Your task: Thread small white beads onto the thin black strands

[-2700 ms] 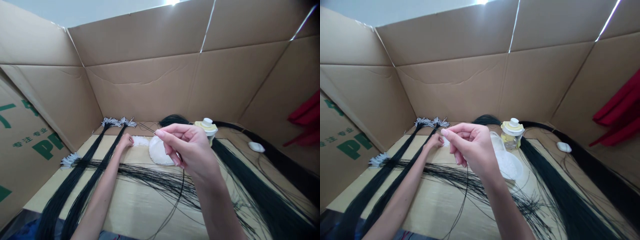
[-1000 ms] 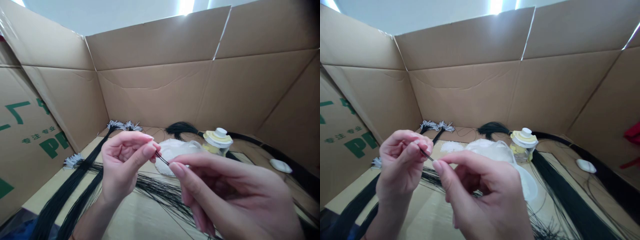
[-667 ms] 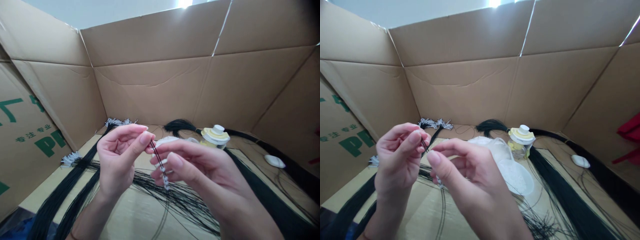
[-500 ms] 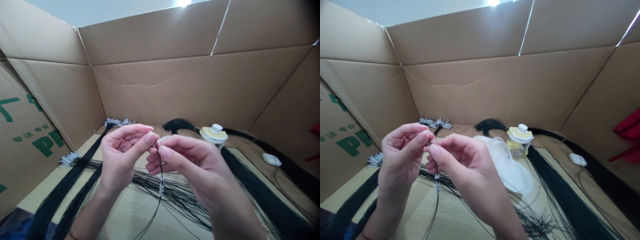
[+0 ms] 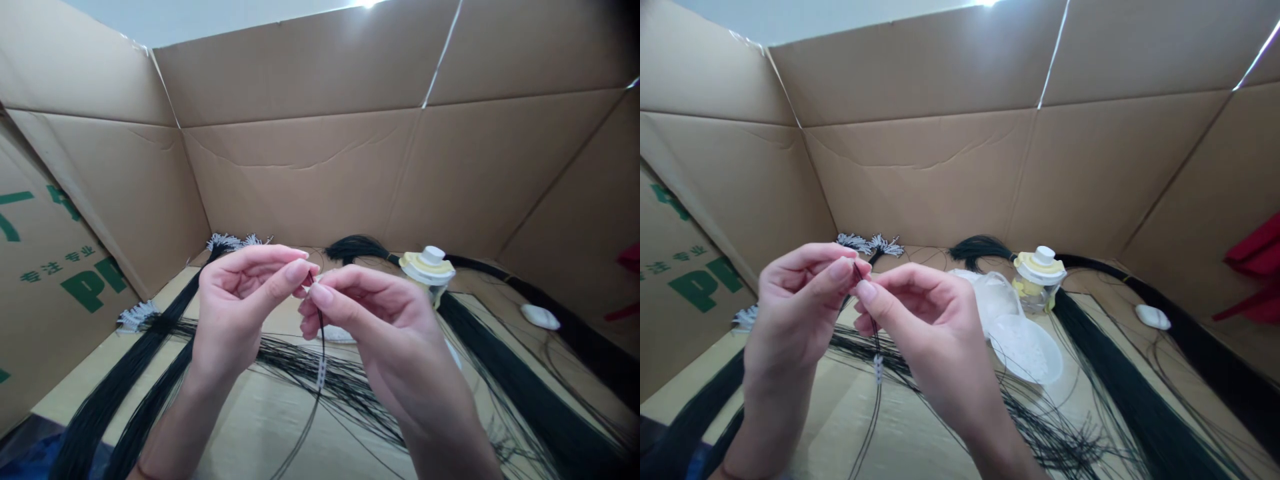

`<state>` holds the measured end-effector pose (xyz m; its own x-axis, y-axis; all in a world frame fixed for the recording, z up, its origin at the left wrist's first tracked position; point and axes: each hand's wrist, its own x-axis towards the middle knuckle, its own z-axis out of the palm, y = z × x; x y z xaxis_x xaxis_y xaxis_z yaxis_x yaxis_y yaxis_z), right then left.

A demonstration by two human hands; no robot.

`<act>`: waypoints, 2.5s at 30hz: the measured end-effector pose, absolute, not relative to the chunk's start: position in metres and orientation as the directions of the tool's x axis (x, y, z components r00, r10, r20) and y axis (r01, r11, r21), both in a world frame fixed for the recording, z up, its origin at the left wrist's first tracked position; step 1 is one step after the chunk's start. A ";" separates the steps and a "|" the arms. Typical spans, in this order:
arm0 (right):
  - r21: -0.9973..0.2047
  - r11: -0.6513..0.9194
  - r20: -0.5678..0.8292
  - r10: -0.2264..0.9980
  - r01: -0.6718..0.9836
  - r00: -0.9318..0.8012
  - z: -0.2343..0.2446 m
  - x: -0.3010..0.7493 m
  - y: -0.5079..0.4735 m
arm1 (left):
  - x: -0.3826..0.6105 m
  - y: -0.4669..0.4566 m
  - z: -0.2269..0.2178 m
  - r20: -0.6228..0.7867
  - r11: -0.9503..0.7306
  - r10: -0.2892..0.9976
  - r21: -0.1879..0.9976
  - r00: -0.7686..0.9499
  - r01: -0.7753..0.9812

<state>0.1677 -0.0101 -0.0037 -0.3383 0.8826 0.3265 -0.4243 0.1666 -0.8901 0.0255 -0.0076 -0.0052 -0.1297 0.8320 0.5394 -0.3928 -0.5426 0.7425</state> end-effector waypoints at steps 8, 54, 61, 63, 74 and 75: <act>-0.873 0.238 0.384 0.873 -0.426 -0.300 0.001 0.176 -0.025 | 0.023 -0.002 -0.002 0.407 -0.218 0.888 0.783 0.215 -0.582; -0.959 0.133 0.234 0.866 -0.249 -0.441 0.009 0.181 -0.023 | 0.004 0.006 -0.004 0.405 -0.269 0.824 0.894 0.395 -0.358; -0.963 0.076 0.198 0.851 -0.258 -0.486 0.012 0.180 -0.022 | -0.003 0.008 -0.004 0.374 -0.246 0.822 0.914 0.429 -0.324; -0.957 0.082 0.213 0.847 -0.277 -0.488 0.012 0.180 -0.022 | -0.004 0.008 -0.004 0.371 -0.244 0.819 0.916 0.438 -0.319; -0.956 0.068 0.207 0.846 -0.287 -0.491 0.007 0.182 -0.024 | -0.004 0.008 -0.004 0.366 -0.208 0.778 0.917 0.510 -0.340; -0.955 0.066 0.208 0.845 -0.290 -0.493 0.007 0.182 -0.024 | -0.004 0.008 -0.004 0.363 -0.203 0.776 0.918 0.516 -0.341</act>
